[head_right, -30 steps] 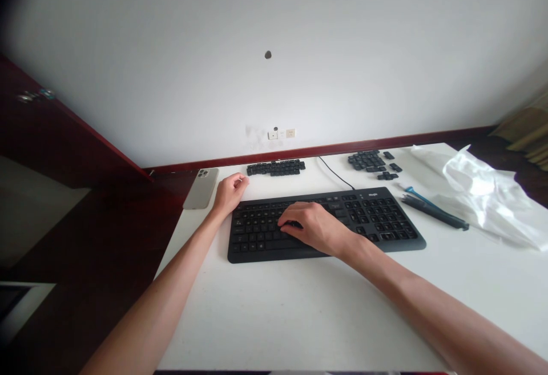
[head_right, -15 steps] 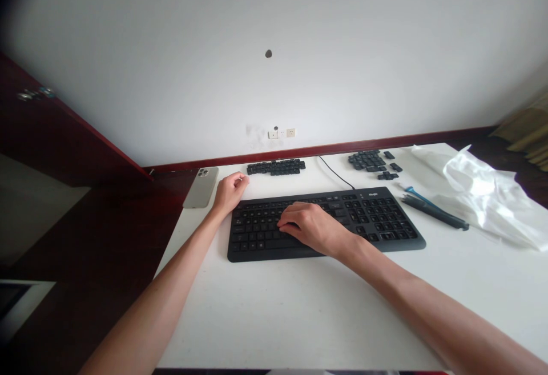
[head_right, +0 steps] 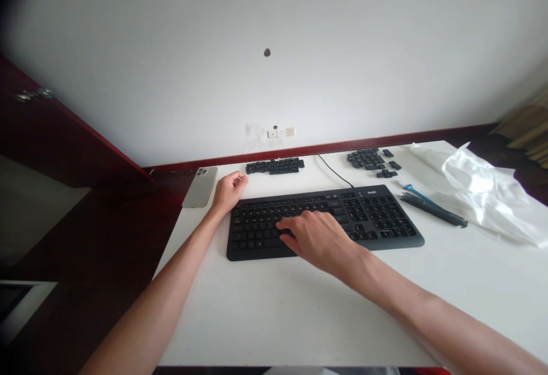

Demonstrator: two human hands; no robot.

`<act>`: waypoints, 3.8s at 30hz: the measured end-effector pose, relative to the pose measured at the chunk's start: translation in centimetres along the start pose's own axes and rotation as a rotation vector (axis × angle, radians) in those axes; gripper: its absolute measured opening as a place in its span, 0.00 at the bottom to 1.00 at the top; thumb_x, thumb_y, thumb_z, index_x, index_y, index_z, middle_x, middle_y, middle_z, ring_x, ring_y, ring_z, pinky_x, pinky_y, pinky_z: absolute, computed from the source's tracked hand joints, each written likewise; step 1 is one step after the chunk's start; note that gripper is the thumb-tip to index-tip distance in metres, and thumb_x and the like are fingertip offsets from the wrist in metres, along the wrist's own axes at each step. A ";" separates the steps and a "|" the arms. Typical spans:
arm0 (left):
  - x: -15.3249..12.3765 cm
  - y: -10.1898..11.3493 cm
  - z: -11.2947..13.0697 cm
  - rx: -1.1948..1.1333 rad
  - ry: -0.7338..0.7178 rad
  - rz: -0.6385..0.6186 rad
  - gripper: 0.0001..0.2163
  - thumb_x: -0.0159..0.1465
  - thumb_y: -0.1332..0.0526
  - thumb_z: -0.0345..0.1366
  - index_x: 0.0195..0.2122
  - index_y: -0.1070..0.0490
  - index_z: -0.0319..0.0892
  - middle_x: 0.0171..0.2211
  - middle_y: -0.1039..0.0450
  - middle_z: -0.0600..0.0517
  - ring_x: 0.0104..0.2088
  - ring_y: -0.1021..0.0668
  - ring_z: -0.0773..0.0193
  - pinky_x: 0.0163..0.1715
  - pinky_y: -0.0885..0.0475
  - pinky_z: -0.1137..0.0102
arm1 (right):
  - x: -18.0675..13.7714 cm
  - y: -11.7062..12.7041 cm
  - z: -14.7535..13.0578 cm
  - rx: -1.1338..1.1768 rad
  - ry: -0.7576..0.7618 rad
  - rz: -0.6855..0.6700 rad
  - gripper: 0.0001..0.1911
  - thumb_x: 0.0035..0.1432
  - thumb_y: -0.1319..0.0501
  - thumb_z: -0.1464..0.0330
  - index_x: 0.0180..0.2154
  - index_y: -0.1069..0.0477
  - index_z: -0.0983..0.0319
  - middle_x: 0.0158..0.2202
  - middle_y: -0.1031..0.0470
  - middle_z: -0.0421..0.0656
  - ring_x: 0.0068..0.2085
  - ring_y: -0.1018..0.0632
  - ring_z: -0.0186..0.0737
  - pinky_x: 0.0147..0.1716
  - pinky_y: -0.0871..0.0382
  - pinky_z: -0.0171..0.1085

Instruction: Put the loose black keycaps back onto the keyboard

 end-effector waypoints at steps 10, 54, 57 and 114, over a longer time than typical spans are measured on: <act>-0.1 -0.1 -0.1 0.015 0.019 -0.008 0.12 0.66 0.42 0.45 0.30 0.27 0.44 0.20 0.36 0.56 0.24 0.35 0.64 0.29 0.44 0.69 | 0.3 0.6 -0.1 -0.015 -0.058 -0.027 0.20 0.67 0.42 0.70 0.55 0.18 0.51 0.29 0.16 0.43 0.32 0.14 0.50 0.30 0.29 0.39; 0.2 -0.3 -0.2 0.035 0.011 -0.007 0.13 0.67 0.42 0.45 0.30 0.26 0.44 0.20 0.37 0.57 0.24 0.36 0.66 0.29 0.45 0.70 | 2.5 0.8 1.4 0.191 0.007 0.282 0.14 0.64 0.40 0.71 0.45 0.17 0.55 0.29 0.19 0.39 0.27 0.24 0.36 0.29 0.39 0.36; 0.2 -0.3 -0.2 0.034 0.018 -0.015 0.13 0.67 0.42 0.45 0.30 0.27 0.45 0.19 0.37 0.57 0.24 0.35 0.65 0.29 0.45 0.70 | 4.8 2.2 2.5 0.230 0.012 0.370 0.12 0.65 0.39 0.69 0.45 0.17 0.56 0.27 0.22 0.38 0.26 0.28 0.34 0.28 0.41 0.36; 0.2 -0.3 -0.4 -0.011 0.000 -0.011 0.13 0.69 0.42 0.44 0.33 0.24 0.45 0.22 0.30 0.55 0.26 0.30 0.64 0.30 0.42 0.70 | 14.8 0.4 4.4 0.028 -0.058 0.199 0.10 0.65 0.36 0.65 0.41 0.15 0.54 0.35 0.17 0.44 0.36 0.19 0.45 0.37 0.31 0.38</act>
Point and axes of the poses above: each hand's wrist, its own x-axis towards the middle knuckle, its own y-axis out of the back of the hand, z = x × y, the point moved 5 cm from there along x, towards the middle knuckle
